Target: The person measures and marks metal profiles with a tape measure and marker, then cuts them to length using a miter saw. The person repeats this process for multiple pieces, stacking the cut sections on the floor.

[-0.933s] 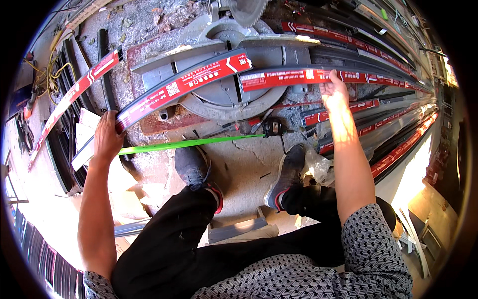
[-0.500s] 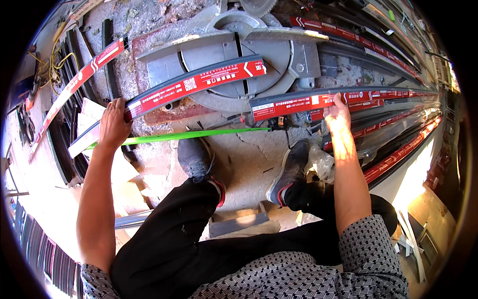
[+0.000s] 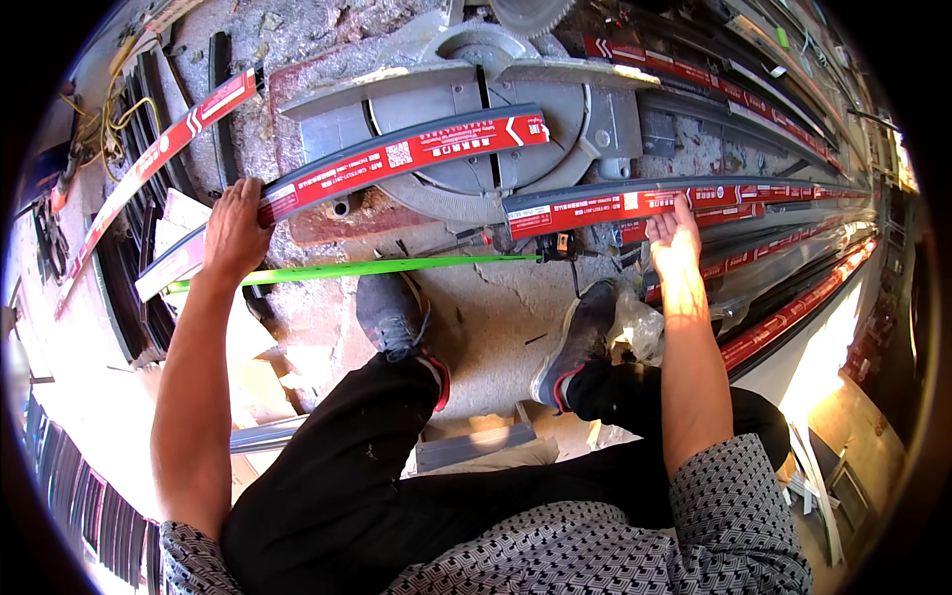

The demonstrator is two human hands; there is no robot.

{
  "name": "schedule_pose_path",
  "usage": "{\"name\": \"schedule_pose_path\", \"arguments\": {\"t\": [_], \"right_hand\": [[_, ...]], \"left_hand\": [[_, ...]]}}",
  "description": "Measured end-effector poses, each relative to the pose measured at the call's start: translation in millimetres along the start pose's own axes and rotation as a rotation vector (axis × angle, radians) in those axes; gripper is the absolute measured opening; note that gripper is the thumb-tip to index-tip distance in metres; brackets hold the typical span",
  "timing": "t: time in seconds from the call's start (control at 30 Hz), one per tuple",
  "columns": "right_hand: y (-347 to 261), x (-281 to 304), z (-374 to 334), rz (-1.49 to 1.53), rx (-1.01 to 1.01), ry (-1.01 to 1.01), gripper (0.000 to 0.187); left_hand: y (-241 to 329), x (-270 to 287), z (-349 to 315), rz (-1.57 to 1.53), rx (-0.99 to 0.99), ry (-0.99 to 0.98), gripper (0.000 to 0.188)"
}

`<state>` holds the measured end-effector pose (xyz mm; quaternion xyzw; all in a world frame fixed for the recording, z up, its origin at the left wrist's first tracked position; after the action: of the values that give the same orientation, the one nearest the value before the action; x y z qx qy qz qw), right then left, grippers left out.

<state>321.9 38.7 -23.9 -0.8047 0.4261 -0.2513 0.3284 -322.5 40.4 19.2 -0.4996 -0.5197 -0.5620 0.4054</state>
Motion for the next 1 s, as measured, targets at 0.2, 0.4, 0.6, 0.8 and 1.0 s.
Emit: {"name": "schedule_pose_path", "arguments": {"t": [0.2,0.4,0.6,0.8,1.0], "right_hand": [[-4,2,-36,-0.321,0.550,0.297,0.027],[-4,-37,-91,-0.503,0.752,0.015,0.024],[22,-80,-152,-0.486,0.420,-0.521,0.041],[40,-95,-201,-0.472,0.277,-0.797,0.048],[45,-70,-210,-0.594,0.271,-0.837,0.040]], "left_hand": [[0,1,3,0.008,-0.028,0.040,0.039],[7,4,15,0.004,-0.035,0.046,0.036],[25,14,28,-0.046,-0.083,0.030,0.039],[53,35,32,-0.190,-0.113,-0.020,0.032],[78,80,42,-0.443,-0.085,0.002,0.037]]}}
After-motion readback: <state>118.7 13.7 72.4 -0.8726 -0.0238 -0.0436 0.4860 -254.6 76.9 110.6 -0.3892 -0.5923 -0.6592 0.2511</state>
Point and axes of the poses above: each hand's wrist, its own z-axis towards the middle knuckle, its own x-axis out of the back of the hand, y = z × x, the point moved 1 cm from there along z, towards the middle knuckle, and after that the axes turned 10 degrees about y, right-handed, at the moved point
